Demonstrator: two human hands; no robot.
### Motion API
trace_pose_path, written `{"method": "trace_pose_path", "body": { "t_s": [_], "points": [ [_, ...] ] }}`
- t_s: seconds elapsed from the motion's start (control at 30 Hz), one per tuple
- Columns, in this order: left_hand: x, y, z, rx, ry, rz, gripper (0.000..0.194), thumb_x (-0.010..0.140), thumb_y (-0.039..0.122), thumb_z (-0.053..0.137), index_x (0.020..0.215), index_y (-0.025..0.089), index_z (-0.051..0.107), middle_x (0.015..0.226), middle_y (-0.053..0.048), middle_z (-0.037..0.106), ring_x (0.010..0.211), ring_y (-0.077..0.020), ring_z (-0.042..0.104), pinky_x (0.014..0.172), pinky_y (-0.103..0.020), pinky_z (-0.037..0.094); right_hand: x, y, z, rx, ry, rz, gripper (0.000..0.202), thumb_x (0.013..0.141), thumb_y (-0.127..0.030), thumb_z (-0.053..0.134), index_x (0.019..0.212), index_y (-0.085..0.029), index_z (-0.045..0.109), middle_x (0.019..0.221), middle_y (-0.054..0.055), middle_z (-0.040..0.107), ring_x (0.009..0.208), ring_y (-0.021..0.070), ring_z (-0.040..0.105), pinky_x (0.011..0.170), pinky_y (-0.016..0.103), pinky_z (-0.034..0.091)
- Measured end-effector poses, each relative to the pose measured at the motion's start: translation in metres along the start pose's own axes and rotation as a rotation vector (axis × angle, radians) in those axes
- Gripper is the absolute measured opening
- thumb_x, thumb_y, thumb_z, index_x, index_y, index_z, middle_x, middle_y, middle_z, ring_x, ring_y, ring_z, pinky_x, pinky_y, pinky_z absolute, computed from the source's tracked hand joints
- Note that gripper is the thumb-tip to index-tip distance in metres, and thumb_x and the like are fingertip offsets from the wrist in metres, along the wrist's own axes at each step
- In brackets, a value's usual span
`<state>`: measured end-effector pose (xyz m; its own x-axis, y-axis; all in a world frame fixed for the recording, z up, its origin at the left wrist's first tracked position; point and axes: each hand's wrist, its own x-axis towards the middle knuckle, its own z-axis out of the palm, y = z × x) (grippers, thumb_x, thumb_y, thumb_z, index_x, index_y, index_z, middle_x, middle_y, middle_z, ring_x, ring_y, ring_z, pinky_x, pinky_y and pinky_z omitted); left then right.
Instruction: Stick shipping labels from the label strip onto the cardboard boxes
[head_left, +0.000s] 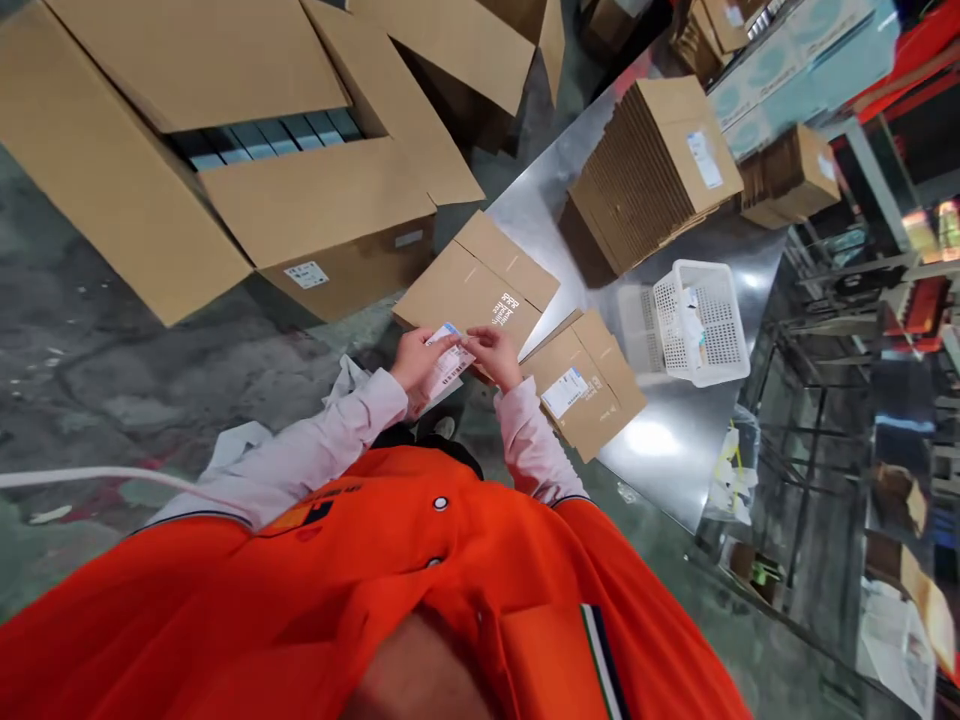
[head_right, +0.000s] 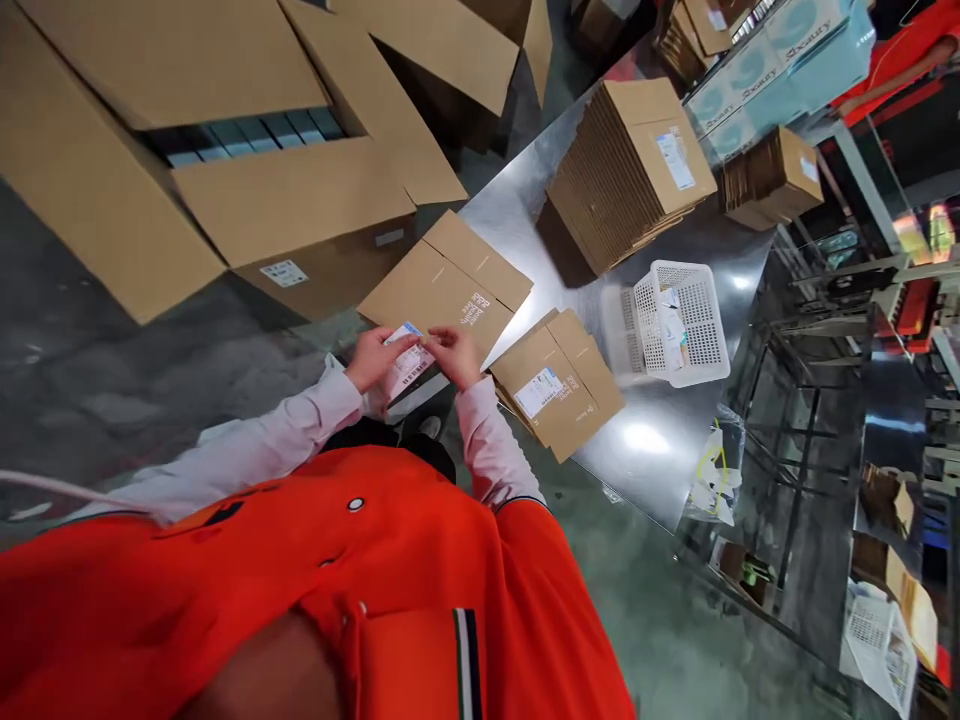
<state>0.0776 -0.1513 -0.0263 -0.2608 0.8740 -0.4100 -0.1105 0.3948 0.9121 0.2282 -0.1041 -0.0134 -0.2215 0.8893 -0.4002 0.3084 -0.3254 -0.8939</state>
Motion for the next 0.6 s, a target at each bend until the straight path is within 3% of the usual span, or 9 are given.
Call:
{"method": "trace_pose_path", "body": {
  "t_s": [0.17, 0.3, 0.43, 0.6],
  "points": [
    [0.015, -0.004, -0.021, 0.017, -0.17, 0.021, 0.044, 0.055, 0.053, 0.083, 0.066, 0.014, 0.067, 0.064, -0.004, 0.063, 0.062, -0.0165, 0.053, 0.057, -0.026, 0.038, 0.015, -0.006, 0.002, 0.028, -0.022, -0.056, 0.042, 0.065, -0.052, 0.085, 0.08, -0.016, 0.071, 0.075, 0.005, 0.074, 0.071, 0.018, 0.07, 0.073, 0.032, 0.059],
    [0.02, -0.005, -0.028, 0.097, -0.101, 0.012, 0.046, 0.055, 0.055, 0.081, 0.054, 0.015, 0.058, 0.053, 0.0, 0.053, 0.056, -0.0122, 0.043, 0.053, -0.024, 0.031, 0.013, -0.005, 0.007, -0.019, 0.032, -0.079, 0.033, 0.068, -0.045, 0.084, 0.081, -0.016, 0.074, 0.078, 0.006, 0.076, 0.073, 0.0195, 0.071, 0.073, 0.032, 0.058],
    [0.022, -0.002, -0.028, 0.098, -0.099, 0.036, 0.052, 0.053, 0.057, 0.084, 0.055, 0.015, 0.053, 0.054, 0.002, 0.05, 0.057, -0.0116, 0.044, 0.055, -0.023, 0.035, 0.012, -0.005, 0.01, -0.067, 0.095, -0.082, 0.028, 0.07, -0.042, 0.083, 0.079, -0.017, 0.074, 0.075, 0.004, 0.074, 0.072, 0.0193, 0.07, 0.072, 0.032, 0.057],
    [0.029, 0.001, -0.032, -0.075, -0.351, 0.008, 0.058, 0.047, 0.056, 0.087, 0.079, 0.012, 0.067, 0.076, -0.004, 0.068, 0.07, -0.0168, 0.06, 0.065, -0.026, 0.046, 0.01, -0.007, 0.009, -0.066, 0.003, -0.151, 0.033, 0.073, -0.049, 0.081, 0.078, -0.018, 0.072, 0.071, 0.002, 0.072, 0.067, 0.0164, 0.067, 0.068, 0.029, 0.056]
  ]
}}
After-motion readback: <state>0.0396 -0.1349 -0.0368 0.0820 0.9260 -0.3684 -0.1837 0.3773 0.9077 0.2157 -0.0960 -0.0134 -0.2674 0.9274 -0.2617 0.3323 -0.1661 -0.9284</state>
